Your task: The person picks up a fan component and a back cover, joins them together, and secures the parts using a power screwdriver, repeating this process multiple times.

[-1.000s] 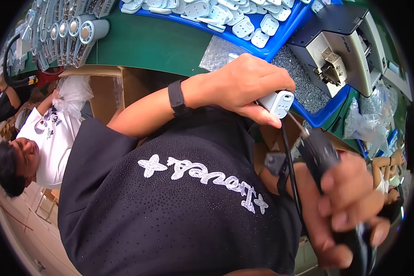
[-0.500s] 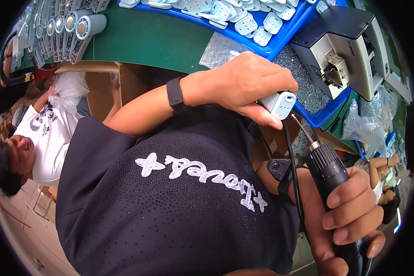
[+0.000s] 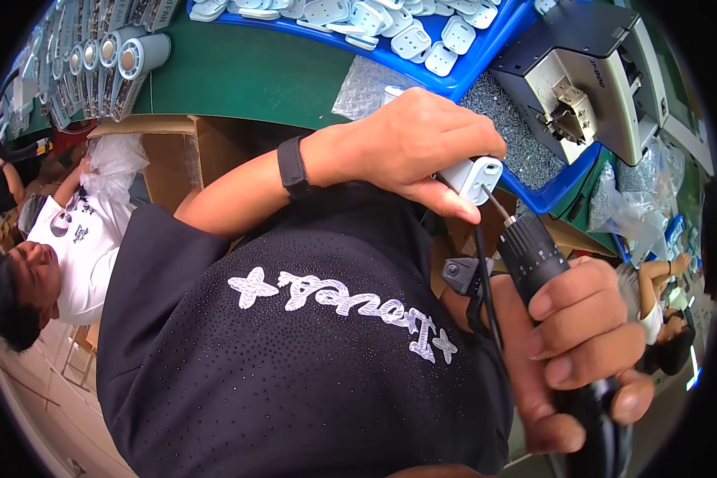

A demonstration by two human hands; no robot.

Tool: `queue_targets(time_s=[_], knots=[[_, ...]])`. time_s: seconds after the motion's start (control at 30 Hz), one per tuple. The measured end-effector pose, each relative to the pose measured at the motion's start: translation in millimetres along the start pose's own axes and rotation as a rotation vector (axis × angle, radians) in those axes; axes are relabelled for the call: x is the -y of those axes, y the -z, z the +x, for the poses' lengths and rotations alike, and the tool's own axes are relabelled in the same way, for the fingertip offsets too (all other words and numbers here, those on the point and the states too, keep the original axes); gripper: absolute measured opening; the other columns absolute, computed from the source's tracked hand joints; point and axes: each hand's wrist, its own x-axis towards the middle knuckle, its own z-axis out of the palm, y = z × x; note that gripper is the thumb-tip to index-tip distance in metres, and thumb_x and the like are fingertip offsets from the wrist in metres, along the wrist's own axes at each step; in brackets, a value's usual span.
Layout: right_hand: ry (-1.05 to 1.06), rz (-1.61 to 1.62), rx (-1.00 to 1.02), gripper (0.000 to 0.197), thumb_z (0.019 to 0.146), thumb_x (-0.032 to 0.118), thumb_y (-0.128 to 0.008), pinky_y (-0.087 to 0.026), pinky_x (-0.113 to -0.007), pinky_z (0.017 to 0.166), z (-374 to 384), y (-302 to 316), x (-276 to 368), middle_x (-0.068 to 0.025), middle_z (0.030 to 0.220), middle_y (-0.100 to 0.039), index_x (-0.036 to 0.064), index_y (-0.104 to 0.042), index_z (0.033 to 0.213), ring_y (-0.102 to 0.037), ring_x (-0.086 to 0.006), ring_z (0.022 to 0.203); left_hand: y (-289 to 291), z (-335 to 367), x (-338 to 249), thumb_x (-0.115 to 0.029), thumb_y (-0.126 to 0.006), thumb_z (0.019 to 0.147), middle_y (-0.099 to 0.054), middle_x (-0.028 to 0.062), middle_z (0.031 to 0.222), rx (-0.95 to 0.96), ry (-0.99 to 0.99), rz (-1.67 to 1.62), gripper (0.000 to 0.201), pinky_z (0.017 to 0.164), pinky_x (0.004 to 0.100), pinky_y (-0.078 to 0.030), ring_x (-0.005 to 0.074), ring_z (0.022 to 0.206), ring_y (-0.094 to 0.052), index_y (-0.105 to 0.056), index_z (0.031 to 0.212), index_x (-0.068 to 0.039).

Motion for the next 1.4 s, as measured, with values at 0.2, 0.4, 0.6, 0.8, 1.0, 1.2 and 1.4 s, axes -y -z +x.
queue_targets(time_s=[0.2, 0.4, 0.6, 0.8, 1.0, 1.2, 1.4], knots=[[0.111, 0.188, -0.126, 0.019, 0.082, 0.029, -0.061, -0.04, -0.032, 0.057, 46, 95, -61, 0.0007, 0.067, -0.047, 0.0121, -0.057, 0.088, -0.042, -0.0143, 0.054, -8, 1, -3, -0.056, -0.074, 0.078, -0.064, 0.0103, 0.089, 0.006, 0.001, -0.019, 0.06, 0.063, 0.0363, -0.053, 0.0306, 0.075, -0.065, -0.06, 0.102, -0.003], [-0.142, -0.024, 0.052, 0.034, 0.089, 0.036, -0.066, -0.046, -0.039, 0.066, 47, 107, -62, -0.0067, 0.086, -0.058, 0.0117, -0.054, 0.109, -0.054, -0.0179, 0.07, -5, 0, 4, -0.058, -0.073, 0.078, -0.065, 0.0105, 0.09, 0.008, 0.009, 0.019, 0.063, 0.063, 0.0366, -0.053, 0.0308, 0.076, -0.065, -0.06, 0.104, -0.003], [0.003, 0.0, 0.047, 0.037, 0.087, 0.044, -0.066, -0.04, -0.031, 0.065, 4, 15, 23, 0.0019, 0.079, -0.051, 0.0156, -0.059, 0.109, -0.047, -0.011, 0.061, 1, -7, 1, -0.059, -0.072, 0.078, -0.064, 0.0107, 0.089, -0.002, 0.008, 0.018, 0.063, 0.062, 0.0374, -0.052, 0.0307, 0.075, -0.065, -0.059, 0.104, -0.003], [-0.109, -0.034, 0.224, 0.042, 0.093, 0.042, -0.061, -0.045, -0.035, 0.058, 2, 2, 29, -0.001, 0.08, -0.048, 0.0149, -0.05, 0.122, -0.048, -0.016, 0.061, 4, -7, -3, -0.059, -0.071, 0.079, -0.063, 0.0104, 0.086, 0.016, 0.007, -0.018, 0.062, 0.06, 0.0381, -0.051, 0.0307, 0.072, -0.064, -0.058, 0.103, -0.003], [-0.032, 0.024, 0.062, 0.037, 0.086, 0.039, -0.069, -0.041, -0.027, 0.063, -2, -5, 9, 0.0034, 0.075, -0.05, 0.0159, -0.055, 0.112, -0.048, -0.0098, 0.059, 7, 0, -7, -0.058, -0.071, 0.08, -0.062, 0.01, 0.085, -0.001, 0.014, 0.009, 0.062, 0.059, 0.038, -0.05, 0.0308, 0.071, -0.063, -0.057, 0.104, -0.003], [0.016, 0.031, 0.014, 0.038, 0.085, 0.038, -0.07, -0.042, -0.027, 0.062, 4, -8, 17, 0.0029, 0.074, -0.051, 0.0141, -0.055, 0.111, -0.048, -0.01, 0.057, 11, 5, -28, -0.057, -0.072, 0.079, -0.061, 0.0096, 0.085, -0.015, 0.081, 0.002, 0.062, 0.058, 0.0372, -0.05, 0.03, 0.07, -0.062, -0.058, 0.103, -0.003], [0.101, 0.264, -0.035, 0.036, 0.096, 0.032, -0.058, -0.046, -0.037, 0.066, 24, 9, 23, -0.0038, 0.083, -0.053, 0.0088, -0.048, 0.122, -0.052, -0.0176, 0.063, 71, 75, -35, -0.055, -0.074, 0.078, -0.062, 0.0087, 0.086, 0.21, -0.218, 0.318, 0.058, 0.059, 0.0367, -0.051, 0.0288, 0.073, -0.064, -0.059, 0.104, -0.005]])
